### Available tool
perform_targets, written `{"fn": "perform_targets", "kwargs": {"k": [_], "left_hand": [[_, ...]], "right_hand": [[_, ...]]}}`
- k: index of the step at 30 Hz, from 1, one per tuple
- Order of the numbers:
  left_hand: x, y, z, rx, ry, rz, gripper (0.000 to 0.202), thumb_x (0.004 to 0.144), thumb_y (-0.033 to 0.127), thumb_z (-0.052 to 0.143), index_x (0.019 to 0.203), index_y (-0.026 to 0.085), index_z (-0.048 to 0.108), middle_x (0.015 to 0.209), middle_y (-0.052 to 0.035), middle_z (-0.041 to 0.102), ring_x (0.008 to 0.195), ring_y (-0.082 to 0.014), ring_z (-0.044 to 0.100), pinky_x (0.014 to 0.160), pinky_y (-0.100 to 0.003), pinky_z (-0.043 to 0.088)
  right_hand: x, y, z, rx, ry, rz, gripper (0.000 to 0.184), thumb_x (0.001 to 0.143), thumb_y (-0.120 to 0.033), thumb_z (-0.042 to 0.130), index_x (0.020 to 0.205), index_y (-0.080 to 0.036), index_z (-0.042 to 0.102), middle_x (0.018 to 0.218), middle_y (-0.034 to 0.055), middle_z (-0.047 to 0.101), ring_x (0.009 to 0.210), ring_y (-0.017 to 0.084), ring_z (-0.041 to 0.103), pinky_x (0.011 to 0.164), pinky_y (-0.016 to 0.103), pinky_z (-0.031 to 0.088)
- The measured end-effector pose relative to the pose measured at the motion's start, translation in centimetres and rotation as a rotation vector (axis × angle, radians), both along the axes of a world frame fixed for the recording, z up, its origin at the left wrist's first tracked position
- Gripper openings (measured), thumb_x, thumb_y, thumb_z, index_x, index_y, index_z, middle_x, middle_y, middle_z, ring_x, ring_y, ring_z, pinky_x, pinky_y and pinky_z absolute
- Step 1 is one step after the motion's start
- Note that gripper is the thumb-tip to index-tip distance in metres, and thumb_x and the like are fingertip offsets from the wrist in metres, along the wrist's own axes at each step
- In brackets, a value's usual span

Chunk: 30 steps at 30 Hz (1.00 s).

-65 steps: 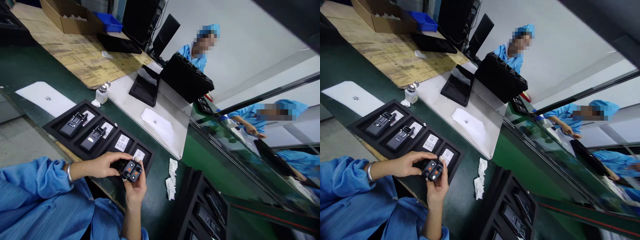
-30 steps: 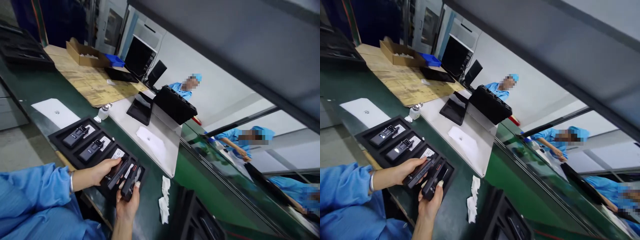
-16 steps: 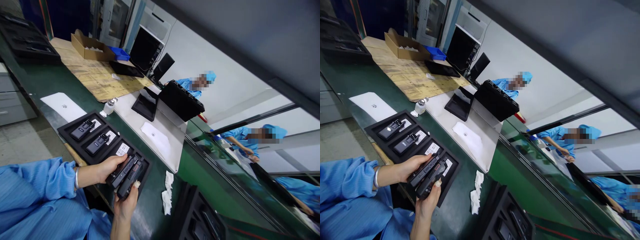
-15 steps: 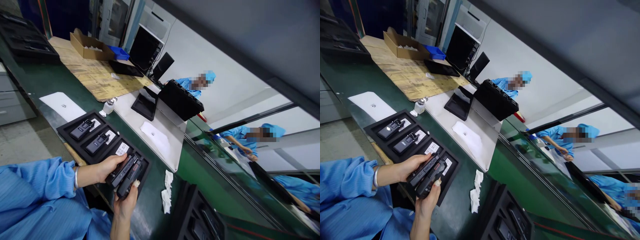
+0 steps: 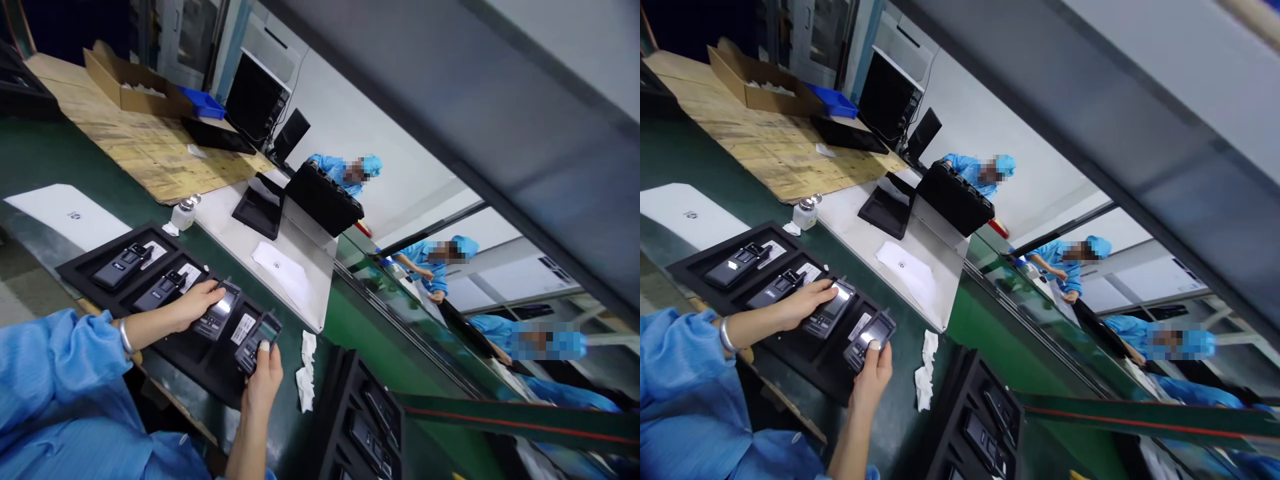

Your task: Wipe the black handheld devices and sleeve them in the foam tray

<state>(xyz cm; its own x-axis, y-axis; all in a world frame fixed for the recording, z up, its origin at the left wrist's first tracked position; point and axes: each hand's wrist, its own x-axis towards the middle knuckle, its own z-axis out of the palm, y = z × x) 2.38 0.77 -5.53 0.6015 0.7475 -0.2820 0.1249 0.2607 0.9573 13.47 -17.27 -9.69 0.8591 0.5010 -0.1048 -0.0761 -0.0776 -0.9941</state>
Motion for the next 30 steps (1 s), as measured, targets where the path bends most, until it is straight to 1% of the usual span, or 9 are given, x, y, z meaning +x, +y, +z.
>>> {"fn": "perform_targets", "kwargs": {"k": [5,7,10,14,19,22,25,28,30], "left_hand": [[1.5,3.6,-0.7,0.59,0.348,-0.1,0.036,0.084,0.026,0.06,0.119,0.014,0.059,0.099,-0.0148,0.068,0.104,-0.0367,0.064,0.096,-0.05,0.045],[2.6,3.4,-1.3,0.742,0.449,-0.131,0.039,0.086,0.021,0.055,0.123,0.011,0.057,0.1,-0.0186,0.065,0.101,-0.0387,0.064,0.092,-0.054,0.046],[3.9,2.3,-2.1,0.914,0.527,-0.154,0.043,0.087,0.021,0.052,0.129,0.009,0.055,0.11,-0.0218,0.06,0.105,-0.0398,0.06,0.087,-0.053,0.048],[4.7,0.9,-2.7,1.049,0.547,-0.168,0.049,0.088,0.031,0.056,0.134,0.012,0.053,0.115,-0.0184,0.056,0.109,-0.0366,0.055,0.088,-0.048,0.05],[3.6,0.5,-2.8,1.115,0.54,-0.173,0.058,0.09,0.03,0.057,0.144,0.013,0.045,0.131,-0.0174,0.051,0.118,-0.0339,0.05,0.101,-0.048,0.045],[0.2,2.2,-2.8,1.14,0.528,-0.134,0.051,0.095,0.03,0.051,0.142,0.014,0.047,0.135,-0.0155,0.049,0.122,-0.0294,0.049,0.107,-0.043,0.042],[-5.7,5.4,-3.4,1.187,0.563,0.054,0.043,0.094,0.026,0.048,0.136,0.015,0.053,0.133,-0.0156,0.051,0.121,-0.0296,0.049,0.108,-0.044,0.04],[-12.0,8.5,-4.8,1.115,0.72,0.279,0.047,0.091,0.03,0.052,0.135,0.013,0.054,0.134,-0.019,0.051,0.124,-0.035,0.045,0.109,-0.051,0.038],[-15.1,9.9,-5.9,1.004,0.796,0.333,0.055,0.09,0.04,0.054,0.138,0.013,0.051,0.135,-0.0196,0.051,0.126,-0.0371,0.044,0.108,-0.053,0.037]], "right_hand": [[4.2,0.9,0.8,-0.823,-0.709,-0.048,0.069,0.09,-0.061,0.044,0.135,-0.01,0.058,0.069,0.0123,0.067,0.056,0.026,0.059,0.059,0.038,0.045],[4.2,2.2,0.6,-0.93,-0.815,-0.028,0.069,0.088,-0.052,0.047,0.135,-0.002,0.057,0.065,0.0163,0.066,0.054,0.028,0.057,0.06,0.043,0.044],[3.4,4.0,-0.1,-0.912,-0.938,0.04,0.069,0.086,-0.045,0.051,0.137,0.002,0.053,0.075,0.0213,0.067,0.066,0.031,0.06,0.072,0.052,0.044],[2.5,5.2,-1.7,-0.83,-1.173,0.02,0.066,0.091,-0.054,0.047,0.141,-0.01,0.053,0.111,0.0272,0.062,0.097,0.039,0.056,0.089,0.069,0.031],[2.8,5.1,-3.8,-0.759,-1.107,-0.037,0.069,0.096,-0.06,0.033,0.142,-0.012,0.051,0.134,0.0288,0.05,0.113,0.043,0.048,0.09,0.073,0.03],[3.4,3.7,-3.9,-0.726,-1.092,-0.051,0.072,0.097,-0.062,0.032,0.139,-0.008,0.053,0.133,0.0293,0.051,0.111,0.044,0.051,0.087,0.065,0.04],[3.0,2.5,-3.1,-0.599,-1.109,-0.035,0.07,0.097,-0.06,0.035,0.136,-0.005,0.055,0.128,0.0292,0.054,0.113,0.041,0.052,0.089,0.057,0.043],[0.5,3.3,-2.3,-0.429,-1.1,0.069,0.06,0.098,-0.053,0.042,0.135,-0.007,0.055,0.127,0.0254,0.055,0.119,0.037,0.051,0.095,0.051,0.044],[-2.2,4.8,-2.0,-0.32,-1.109,0.207,0.054,0.099,-0.045,0.045,0.137,-0.009,0.053,0.129,0.0229,0.054,0.121,0.033,0.051,0.099,0.048,0.045]]}}
